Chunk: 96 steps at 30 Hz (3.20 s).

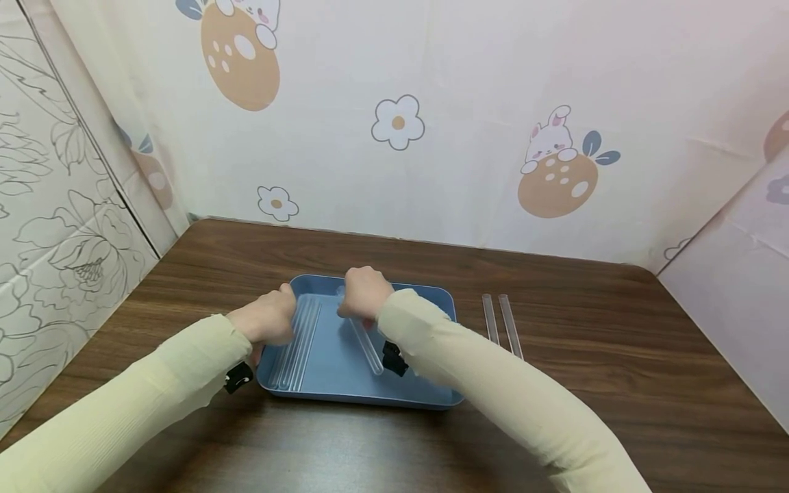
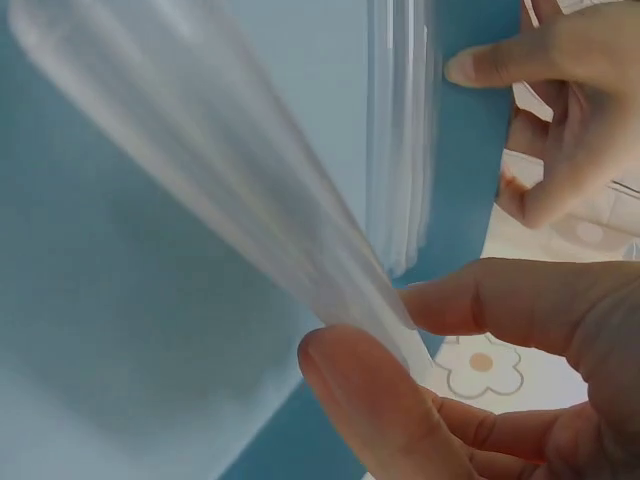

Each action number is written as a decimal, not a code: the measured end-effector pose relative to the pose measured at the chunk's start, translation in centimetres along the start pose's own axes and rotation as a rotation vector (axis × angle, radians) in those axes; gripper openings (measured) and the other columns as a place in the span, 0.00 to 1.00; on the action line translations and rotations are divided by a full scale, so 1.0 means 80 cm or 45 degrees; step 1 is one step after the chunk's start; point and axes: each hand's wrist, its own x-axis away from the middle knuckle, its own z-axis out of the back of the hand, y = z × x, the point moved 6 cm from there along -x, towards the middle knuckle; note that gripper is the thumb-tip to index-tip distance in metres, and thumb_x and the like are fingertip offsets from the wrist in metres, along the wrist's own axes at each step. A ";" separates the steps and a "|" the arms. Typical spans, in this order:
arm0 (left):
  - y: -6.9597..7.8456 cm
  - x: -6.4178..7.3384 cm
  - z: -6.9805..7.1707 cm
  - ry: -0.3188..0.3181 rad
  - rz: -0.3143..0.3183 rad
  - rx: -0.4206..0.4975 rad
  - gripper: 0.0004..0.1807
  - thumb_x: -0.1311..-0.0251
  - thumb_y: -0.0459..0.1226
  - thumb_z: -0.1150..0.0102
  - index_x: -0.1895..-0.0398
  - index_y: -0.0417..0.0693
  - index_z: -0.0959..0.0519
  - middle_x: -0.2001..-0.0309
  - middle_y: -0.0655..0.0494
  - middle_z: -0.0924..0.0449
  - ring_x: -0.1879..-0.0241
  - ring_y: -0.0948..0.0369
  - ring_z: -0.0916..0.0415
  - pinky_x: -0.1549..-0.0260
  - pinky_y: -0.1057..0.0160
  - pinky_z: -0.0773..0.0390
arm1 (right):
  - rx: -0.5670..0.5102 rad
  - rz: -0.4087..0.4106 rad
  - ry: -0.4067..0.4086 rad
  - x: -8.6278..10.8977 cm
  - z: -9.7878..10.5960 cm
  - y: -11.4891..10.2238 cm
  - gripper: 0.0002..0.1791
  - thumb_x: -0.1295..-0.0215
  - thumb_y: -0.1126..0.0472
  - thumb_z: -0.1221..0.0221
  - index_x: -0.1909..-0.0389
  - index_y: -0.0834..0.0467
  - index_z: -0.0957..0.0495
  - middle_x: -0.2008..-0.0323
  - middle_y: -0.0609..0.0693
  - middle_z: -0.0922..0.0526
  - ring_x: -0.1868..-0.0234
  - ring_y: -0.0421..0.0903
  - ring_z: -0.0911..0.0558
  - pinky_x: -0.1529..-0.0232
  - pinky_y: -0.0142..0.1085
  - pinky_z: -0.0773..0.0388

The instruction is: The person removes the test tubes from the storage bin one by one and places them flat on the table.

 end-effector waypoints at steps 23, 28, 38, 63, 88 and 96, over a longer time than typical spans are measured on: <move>0.002 0.002 -0.001 0.032 -0.011 -0.034 0.42 0.42 0.22 0.53 0.31 0.20 0.66 0.52 0.10 0.35 0.91 0.49 0.23 0.92 0.59 0.19 | -0.038 -0.066 0.043 0.019 0.053 0.033 0.14 0.40 0.62 0.37 0.82 0.61 0.28 0.81 0.58 0.19 0.81 0.51 0.15 0.73 0.37 0.13; 0.002 0.003 -0.002 0.033 -0.020 -0.048 0.42 0.41 0.23 0.54 0.31 0.20 0.68 0.47 0.11 0.38 0.91 0.51 0.23 0.92 0.60 0.20 | -0.042 -0.086 0.058 0.023 0.064 0.045 0.16 0.40 0.63 0.39 0.86 0.60 0.29 0.80 0.57 0.19 0.83 0.49 0.16 0.73 0.38 0.13; 0.001 0.003 -0.003 0.006 -0.043 -0.051 0.43 0.41 0.22 0.54 0.31 0.20 0.69 0.73 0.26 0.24 0.91 0.52 0.23 0.92 0.61 0.20 | -0.057 -0.081 0.051 0.032 0.078 0.065 0.18 0.39 0.62 0.39 0.88 0.60 0.27 0.86 0.54 0.22 0.85 0.45 0.17 0.78 0.33 0.15; 0.002 0.006 -0.002 0.003 -0.039 -0.033 0.43 0.43 0.21 0.56 0.31 0.21 0.69 0.58 0.15 0.29 0.92 0.52 0.23 0.92 0.60 0.20 | -0.069 -0.103 0.093 0.057 0.109 0.131 0.18 0.39 0.64 0.41 0.89 0.61 0.27 0.90 0.52 0.23 0.85 0.44 0.18 0.79 0.33 0.16; 0.002 0.006 0.000 0.023 -0.064 -0.043 0.42 0.42 0.23 0.56 0.31 0.19 0.68 0.51 0.13 0.33 0.92 0.52 0.23 0.92 0.61 0.21 | -0.061 -0.189 0.099 0.076 0.113 0.190 0.20 0.38 0.62 0.43 0.90 0.58 0.30 0.90 0.52 0.23 0.84 0.46 0.17 0.75 0.39 0.14; 0.004 0.006 0.000 0.009 -0.069 -0.068 0.42 0.41 0.23 0.56 0.31 0.19 0.69 0.62 0.19 0.25 0.91 0.53 0.23 0.92 0.62 0.20 | -0.052 -0.222 0.102 0.084 0.113 0.214 0.19 0.39 0.63 0.45 0.90 0.61 0.27 0.89 0.54 0.22 0.84 0.47 0.17 0.76 0.38 0.14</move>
